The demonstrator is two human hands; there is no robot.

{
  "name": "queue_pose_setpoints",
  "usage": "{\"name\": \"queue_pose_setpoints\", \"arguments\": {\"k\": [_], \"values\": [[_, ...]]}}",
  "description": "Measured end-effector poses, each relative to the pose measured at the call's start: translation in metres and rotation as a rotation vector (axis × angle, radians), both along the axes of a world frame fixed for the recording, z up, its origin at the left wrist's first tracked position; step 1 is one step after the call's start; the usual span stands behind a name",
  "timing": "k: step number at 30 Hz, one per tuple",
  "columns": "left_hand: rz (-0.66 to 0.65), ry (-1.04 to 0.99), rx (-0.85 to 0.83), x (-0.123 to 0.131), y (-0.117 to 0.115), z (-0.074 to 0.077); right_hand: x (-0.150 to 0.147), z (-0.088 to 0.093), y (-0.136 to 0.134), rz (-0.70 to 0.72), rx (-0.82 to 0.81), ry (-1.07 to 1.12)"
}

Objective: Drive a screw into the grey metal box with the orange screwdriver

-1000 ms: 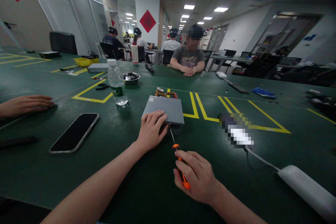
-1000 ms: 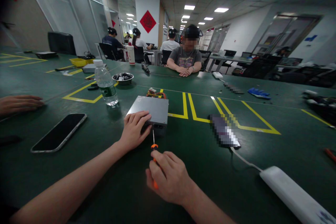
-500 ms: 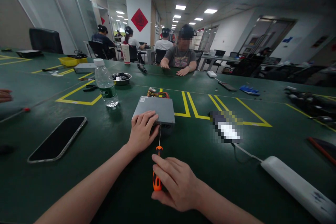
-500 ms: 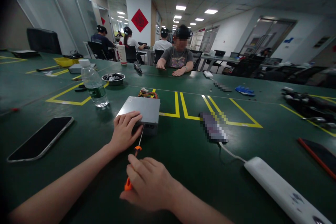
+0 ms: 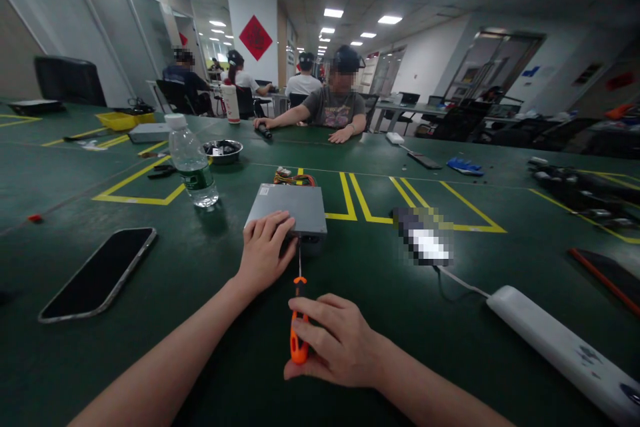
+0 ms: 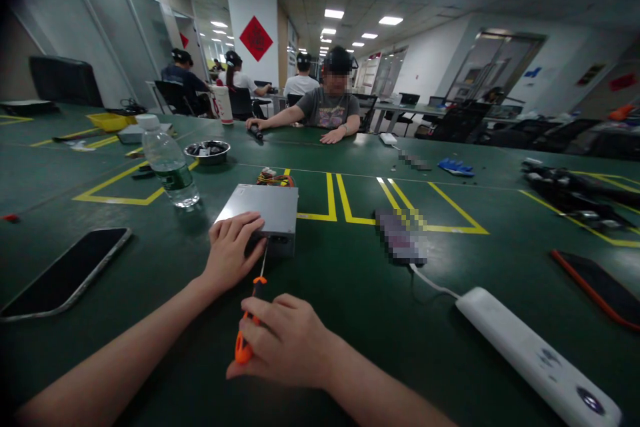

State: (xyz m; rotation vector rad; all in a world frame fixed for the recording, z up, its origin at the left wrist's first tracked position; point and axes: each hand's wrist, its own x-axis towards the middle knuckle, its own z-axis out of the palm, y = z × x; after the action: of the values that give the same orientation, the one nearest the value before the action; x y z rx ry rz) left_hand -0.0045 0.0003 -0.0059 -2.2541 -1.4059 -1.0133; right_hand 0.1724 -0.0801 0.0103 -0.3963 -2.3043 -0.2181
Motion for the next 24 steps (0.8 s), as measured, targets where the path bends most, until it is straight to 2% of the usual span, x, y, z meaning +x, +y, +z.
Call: {"name": "queue_pose_setpoints", "arguments": {"k": [4,10,15,18,21,24], "values": [[-0.001,0.003,0.001,0.000,-0.001,0.002,-0.001,-0.001,-0.001,0.007,-0.008,0.021],[0.002,0.004,-0.011,-0.001,-0.001,0.002,0.001,0.011,-0.005,-0.024,-0.088,-0.155],[0.002,0.001,-0.009,-0.001,-0.001,0.001,0.002,0.002,-0.002,0.015,0.016,-0.035],[0.006,-0.002,-0.013,-0.001,-0.001,0.001,0.001,-0.001,-0.002,0.000,-0.025,-0.014],[0.007,-0.005,-0.016,0.000,-0.001,0.001,-0.001,0.005,-0.005,-0.040,-0.077,-0.119],[0.008,-0.013,-0.013,0.000,0.000,0.001,-0.002,0.012,-0.008,-0.079,-0.060,-0.263]]}}
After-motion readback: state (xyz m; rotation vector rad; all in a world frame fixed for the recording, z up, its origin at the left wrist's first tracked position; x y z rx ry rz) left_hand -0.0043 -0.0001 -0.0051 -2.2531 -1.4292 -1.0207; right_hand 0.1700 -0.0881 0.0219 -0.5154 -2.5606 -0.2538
